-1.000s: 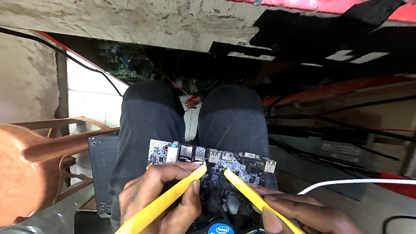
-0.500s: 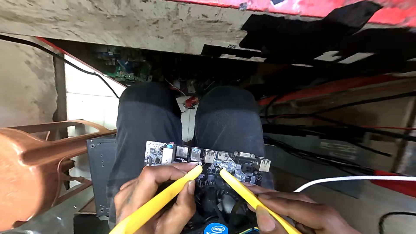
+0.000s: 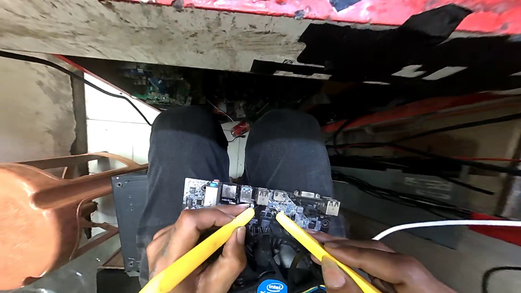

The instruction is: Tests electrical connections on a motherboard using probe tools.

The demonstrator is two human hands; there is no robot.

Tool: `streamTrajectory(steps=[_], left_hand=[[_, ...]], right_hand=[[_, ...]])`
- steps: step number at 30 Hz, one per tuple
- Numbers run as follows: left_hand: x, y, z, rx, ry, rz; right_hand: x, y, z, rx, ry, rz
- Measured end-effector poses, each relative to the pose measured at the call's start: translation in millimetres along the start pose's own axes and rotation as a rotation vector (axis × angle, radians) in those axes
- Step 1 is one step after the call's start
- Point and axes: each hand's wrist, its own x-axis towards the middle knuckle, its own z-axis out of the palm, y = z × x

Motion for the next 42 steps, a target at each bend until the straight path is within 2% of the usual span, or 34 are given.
streamTrajectory(steps=[42], left_hand=[[-2.4,-1.7,0.5,-0.005,0.014,0.013]], right_hand=[[0.3,0.1,-2.4,-0.029,-0.009,0.007]])
